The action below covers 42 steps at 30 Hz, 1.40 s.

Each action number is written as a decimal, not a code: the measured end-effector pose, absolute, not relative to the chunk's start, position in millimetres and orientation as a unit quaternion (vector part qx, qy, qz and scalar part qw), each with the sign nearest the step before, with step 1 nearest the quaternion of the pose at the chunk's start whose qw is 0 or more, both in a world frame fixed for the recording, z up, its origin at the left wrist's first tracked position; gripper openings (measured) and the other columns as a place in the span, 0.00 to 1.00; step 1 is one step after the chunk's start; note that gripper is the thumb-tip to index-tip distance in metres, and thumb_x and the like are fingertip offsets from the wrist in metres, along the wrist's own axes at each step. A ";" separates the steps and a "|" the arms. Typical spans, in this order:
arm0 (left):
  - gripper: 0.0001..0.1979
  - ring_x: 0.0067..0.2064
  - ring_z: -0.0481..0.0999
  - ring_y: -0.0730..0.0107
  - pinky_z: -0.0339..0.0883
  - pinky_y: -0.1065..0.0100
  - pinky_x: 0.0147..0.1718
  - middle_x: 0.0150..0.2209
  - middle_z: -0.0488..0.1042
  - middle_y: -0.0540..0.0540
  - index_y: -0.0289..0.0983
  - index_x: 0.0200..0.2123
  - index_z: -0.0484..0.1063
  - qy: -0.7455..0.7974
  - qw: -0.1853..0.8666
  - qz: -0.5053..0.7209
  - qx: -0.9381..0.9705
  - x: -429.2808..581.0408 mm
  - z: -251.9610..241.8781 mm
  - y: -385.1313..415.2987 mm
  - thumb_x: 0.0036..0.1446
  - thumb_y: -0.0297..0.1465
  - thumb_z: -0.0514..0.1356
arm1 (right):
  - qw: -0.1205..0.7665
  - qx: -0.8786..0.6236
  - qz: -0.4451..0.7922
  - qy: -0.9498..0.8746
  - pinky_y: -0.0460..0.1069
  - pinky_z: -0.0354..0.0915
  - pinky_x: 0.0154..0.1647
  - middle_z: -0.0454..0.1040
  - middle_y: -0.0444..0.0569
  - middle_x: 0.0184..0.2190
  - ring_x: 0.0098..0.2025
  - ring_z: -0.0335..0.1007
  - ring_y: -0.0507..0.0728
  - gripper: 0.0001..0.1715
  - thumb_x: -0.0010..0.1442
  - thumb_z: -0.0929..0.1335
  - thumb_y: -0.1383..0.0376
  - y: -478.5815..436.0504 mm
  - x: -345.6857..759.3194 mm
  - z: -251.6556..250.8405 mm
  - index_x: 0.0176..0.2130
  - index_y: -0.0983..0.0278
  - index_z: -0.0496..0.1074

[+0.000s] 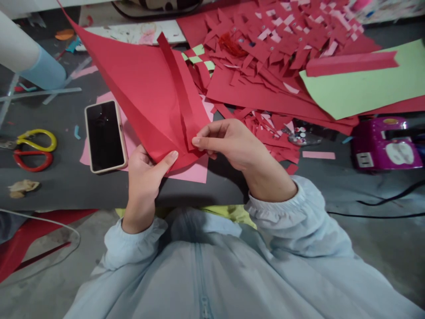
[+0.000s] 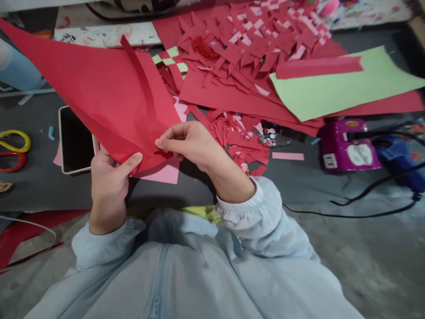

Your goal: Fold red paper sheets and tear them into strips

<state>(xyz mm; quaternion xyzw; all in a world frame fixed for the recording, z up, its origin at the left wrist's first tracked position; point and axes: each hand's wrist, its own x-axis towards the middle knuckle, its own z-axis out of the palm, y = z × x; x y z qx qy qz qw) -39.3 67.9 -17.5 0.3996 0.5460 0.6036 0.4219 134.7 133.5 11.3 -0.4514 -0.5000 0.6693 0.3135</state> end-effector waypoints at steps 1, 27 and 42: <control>0.16 0.38 0.80 0.68 0.75 0.65 0.43 0.37 0.81 0.49 0.40 0.37 0.77 0.546 0.425 0.603 0.397 -39.4 -17.6 68.1 0.42 0.32 0.74 | 0.316 -0.454 0.667 -0.499 0.43 0.56 0.17 0.70 0.42 0.17 0.18 0.58 0.45 0.16 0.42 0.77 0.58 133.9 134.9 11.3 0.22 0.66 0.73; 0.19 0.44 0.79 0.68 0.74 0.62 0.49 0.43 0.78 0.51 0.44 0.42 0.74 0.490 0.357 0.740 0.293 -30.8 13.3 47.0 0.46 0.32 0.73 | 0.356 -0.415 0.686 -0.479 0.44 0.54 0.15 0.71 0.47 0.19 0.17 0.60 0.47 0.39 0.48 0.66 0.32 143.1 127.6 -0.5 0.24 0.65 0.71; 0.26 0.47 0.79 0.59 0.76 0.59 0.45 0.47 0.78 0.42 0.40 0.48 0.69 0.543 0.424 0.593 0.416 -58.6 3.3 -0.9 0.49 0.45 0.68 | 0.272 -0.476 0.485 -0.682 0.47 0.60 0.28 0.74 0.45 0.26 0.29 0.67 0.53 0.16 0.50 0.71 0.54 120.0 158.0 48.5 0.27 0.65 0.73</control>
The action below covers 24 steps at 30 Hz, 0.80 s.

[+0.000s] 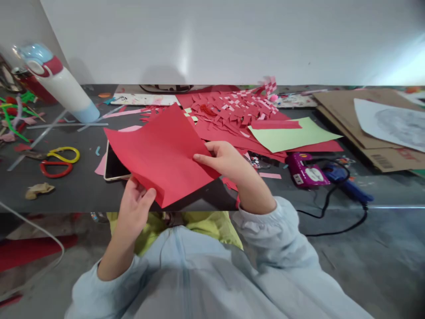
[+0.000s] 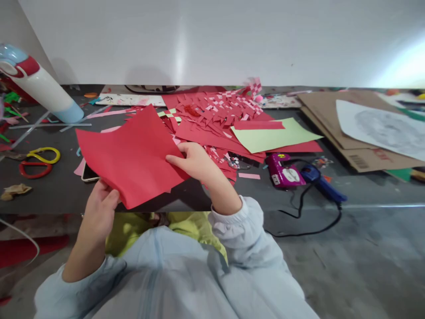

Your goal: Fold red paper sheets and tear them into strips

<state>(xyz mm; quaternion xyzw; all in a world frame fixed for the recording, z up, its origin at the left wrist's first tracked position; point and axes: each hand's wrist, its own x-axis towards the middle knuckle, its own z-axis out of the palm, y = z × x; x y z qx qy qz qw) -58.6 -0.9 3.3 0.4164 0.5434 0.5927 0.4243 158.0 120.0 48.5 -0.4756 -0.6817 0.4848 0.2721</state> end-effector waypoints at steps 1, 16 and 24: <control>0.24 0.46 0.79 0.60 0.76 0.60 0.43 0.48 0.77 0.42 0.40 0.48 0.70 0.542 0.418 0.602 0.412 -62.2 1.4 -4.3 0.52 0.47 0.66 | 0.262 -0.483 0.468 -0.692 0.47 0.60 0.28 0.74 0.45 0.27 0.29 0.67 0.54 0.16 0.50 0.70 0.54 116.8 164.3 51.8 0.28 0.65 0.74; 0.19 0.45 0.78 0.68 0.73 0.66 0.45 0.47 0.77 0.44 0.41 0.52 0.74 0.595 0.090 0.388 0.698 -77.9 -0.5 -31.1 0.59 0.24 0.57 | 0.010 -0.488 0.378 -0.787 0.47 0.52 0.25 0.65 0.43 0.22 0.25 0.59 0.51 0.22 0.53 0.65 0.48 109.7 212.5 48.1 0.24 0.63 0.66; 0.13 0.36 0.73 0.69 0.68 0.66 0.35 0.35 0.74 0.46 0.40 0.41 0.80 0.558 -0.135 0.361 0.735 -86.7 11.9 -31.1 0.56 0.21 0.61 | 0.023 -0.512 0.279 -0.812 0.48 0.47 0.26 0.59 0.39 0.19 0.24 0.55 0.50 0.23 0.55 0.68 0.51 116.5 195.5 50.6 0.21 0.62 0.58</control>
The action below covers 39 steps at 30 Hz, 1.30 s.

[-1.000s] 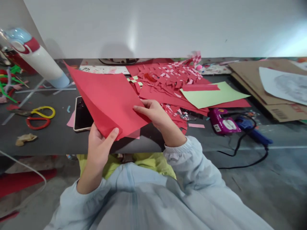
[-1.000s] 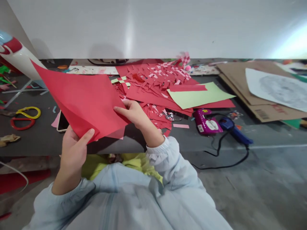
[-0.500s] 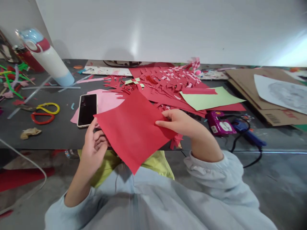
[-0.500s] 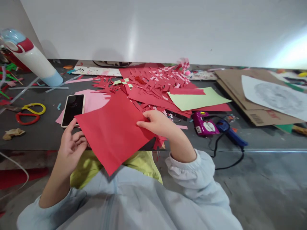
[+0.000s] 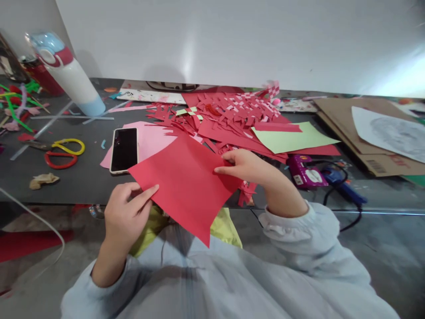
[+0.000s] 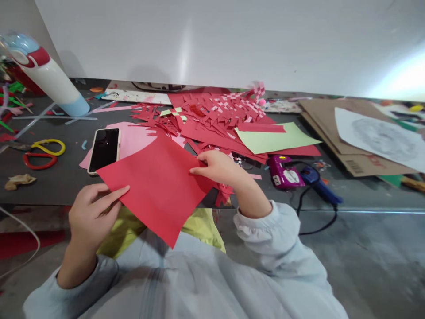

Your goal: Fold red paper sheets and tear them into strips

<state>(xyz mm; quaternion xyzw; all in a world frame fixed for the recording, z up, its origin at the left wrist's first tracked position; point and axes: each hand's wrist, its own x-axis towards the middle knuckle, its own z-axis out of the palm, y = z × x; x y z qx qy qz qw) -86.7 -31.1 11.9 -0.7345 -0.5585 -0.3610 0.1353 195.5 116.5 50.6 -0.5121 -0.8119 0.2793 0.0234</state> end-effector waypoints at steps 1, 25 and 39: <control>0.13 0.34 0.71 0.68 0.66 0.64 0.35 0.33 0.73 0.46 0.41 0.40 0.80 -0.557 0.167 -0.356 -0.732 -87.5 13.9 -31.2 0.55 0.21 0.62 | 0.032 -0.521 0.251 -0.815 0.48 0.47 0.26 0.59 0.39 0.19 0.24 0.55 0.50 0.23 0.55 0.69 0.51 117.2 191.3 51.9 0.21 0.62 0.59; 0.10 0.35 0.75 0.63 0.68 0.62 0.34 0.32 0.78 0.44 0.35 0.38 0.78 -0.594 0.135 -0.218 -0.763 -49.0 -2.3 -1.6 0.62 0.27 0.56 | 0.064 -0.334 0.051 -0.939 0.53 0.60 0.43 0.79 0.51 0.36 0.41 0.72 0.59 0.17 0.64 0.67 0.55 73.2 159.0 55.4 0.40 0.65 0.78; 0.10 0.40 0.75 0.61 0.69 0.60 0.39 0.38 0.78 0.43 0.34 0.42 0.77 -0.568 0.059 -0.202 -0.796 -47.4 -5.8 -8.5 0.64 0.30 0.56 | 0.128 -0.335 -0.018 -0.933 0.52 0.59 0.39 0.78 0.47 0.35 0.39 0.68 0.57 0.10 0.64 0.66 0.69 47.8 155.4 6.8 0.38 0.62 0.78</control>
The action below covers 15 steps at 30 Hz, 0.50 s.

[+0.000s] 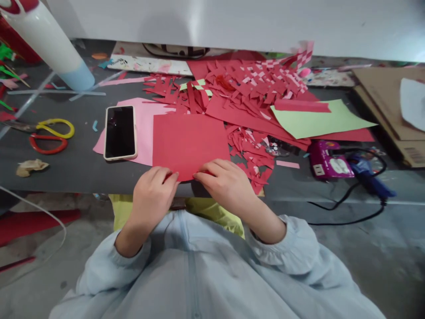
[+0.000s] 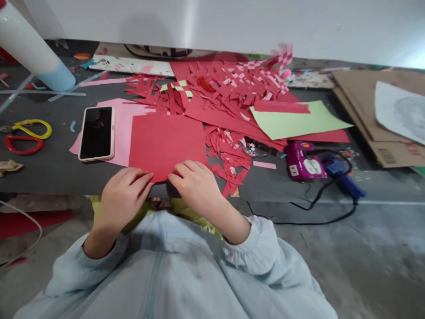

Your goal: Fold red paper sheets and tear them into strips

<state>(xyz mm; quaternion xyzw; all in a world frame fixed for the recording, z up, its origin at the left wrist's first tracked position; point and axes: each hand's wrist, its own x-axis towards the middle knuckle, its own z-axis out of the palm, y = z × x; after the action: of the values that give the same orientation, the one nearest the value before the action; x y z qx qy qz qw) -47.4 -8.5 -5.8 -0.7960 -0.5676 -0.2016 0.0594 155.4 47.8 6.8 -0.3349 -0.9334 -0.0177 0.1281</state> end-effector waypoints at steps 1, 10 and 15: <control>0.10 0.40 0.75 0.61 0.70 0.60 0.38 0.38 0.78 0.43 0.35 0.40 0.77 -0.561 0.062 -0.199 -0.802 -50.0 -5.4 -9.7 0.64 0.30 0.56 | 0.128 -0.337 -0.011 -0.932 0.51 0.59 0.39 0.78 0.47 0.35 0.39 0.67 0.57 0.10 0.64 0.66 0.69 47.3 156.5 4.8 0.38 0.62 0.78; 0.09 0.42 0.76 0.61 0.70 0.59 0.41 0.38 0.79 0.44 0.37 0.37 0.77 -0.523 0.063 -0.209 -0.824 -67.9 -14.2 -10.9 0.64 0.29 0.56 | 0.137 -0.391 0.041 -0.909 0.51 0.60 0.39 0.78 0.51 0.37 0.39 0.67 0.57 0.14 0.66 0.64 0.66 44.3 159.6 -5.3 0.38 0.63 0.79; 0.10 0.36 0.75 0.62 0.67 0.61 0.37 0.34 0.79 0.45 0.36 0.34 0.75 -0.533 0.073 -0.200 -0.819 -63.6 -11.3 -7.3 0.65 0.30 0.55 | 0.147 -0.411 0.039 -0.899 0.51 0.60 0.39 0.78 0.50 0.35 0.38 0.66 0.58 0.15 0.67 0.64 0.62 40.8 149.7 -3.3 0.37 0.63 0.79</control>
<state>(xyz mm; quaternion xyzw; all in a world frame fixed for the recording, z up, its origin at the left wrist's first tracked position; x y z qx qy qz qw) -63.6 -7.3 -11.3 -0.8190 -0.5325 -0.2005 0.0734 149.7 40.8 -3.3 -0.4111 -0.8988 0.0390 0.1473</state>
